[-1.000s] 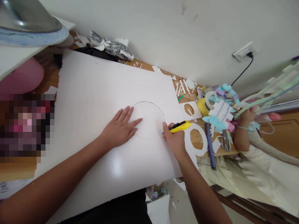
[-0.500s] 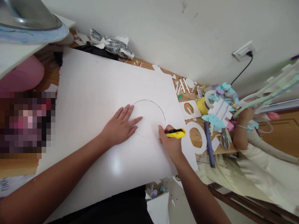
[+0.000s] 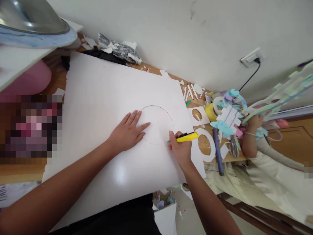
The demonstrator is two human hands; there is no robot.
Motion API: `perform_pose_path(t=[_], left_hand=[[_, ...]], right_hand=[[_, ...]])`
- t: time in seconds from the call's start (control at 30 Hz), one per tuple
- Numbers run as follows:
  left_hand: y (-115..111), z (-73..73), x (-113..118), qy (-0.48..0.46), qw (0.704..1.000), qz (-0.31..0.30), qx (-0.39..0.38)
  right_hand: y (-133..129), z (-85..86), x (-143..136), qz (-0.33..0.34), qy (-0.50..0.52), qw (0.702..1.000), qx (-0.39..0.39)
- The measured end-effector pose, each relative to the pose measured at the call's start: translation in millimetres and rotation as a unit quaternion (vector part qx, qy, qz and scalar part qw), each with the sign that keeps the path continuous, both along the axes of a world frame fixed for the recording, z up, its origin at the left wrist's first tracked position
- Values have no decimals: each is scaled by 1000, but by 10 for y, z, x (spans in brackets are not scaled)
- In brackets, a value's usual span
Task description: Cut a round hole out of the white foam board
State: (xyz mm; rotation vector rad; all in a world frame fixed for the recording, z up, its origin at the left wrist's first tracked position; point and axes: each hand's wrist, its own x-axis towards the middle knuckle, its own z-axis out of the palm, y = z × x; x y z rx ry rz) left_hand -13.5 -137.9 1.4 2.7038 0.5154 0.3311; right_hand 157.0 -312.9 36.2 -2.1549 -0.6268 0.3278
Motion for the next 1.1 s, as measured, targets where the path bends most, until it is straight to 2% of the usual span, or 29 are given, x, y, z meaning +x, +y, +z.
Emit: perform_pose_path(t=[0.17, 0.4, 0.47, 0.6, 1.0, 1.1], left_hand=[[-2, -8, 3, -1, 1000, -4, -1], [-3, -16, -5, -4, 1000, -2, 1], [-2, -15, -6, -1, 1000, -5, 1], [1, -7, -5, -2, 1000, -5, 4], [-4, -15, -6, 0, 1000, -1, 6], [-6, -15, -5, -1, 1000, -5, 5]], right_hand=[[-40, -55, -36, 8, -35, 999, 22], [-97, -69, 168, 110, -28, 994, 2], [-102, -98, 163, 99, -22, 995, 8], [-73, -166, 59, 37, -43, 997, 57], [-78, -216, 26, 62, -25, 997, 34], [-69, -217, 1, 40, -33, 998, 46]])
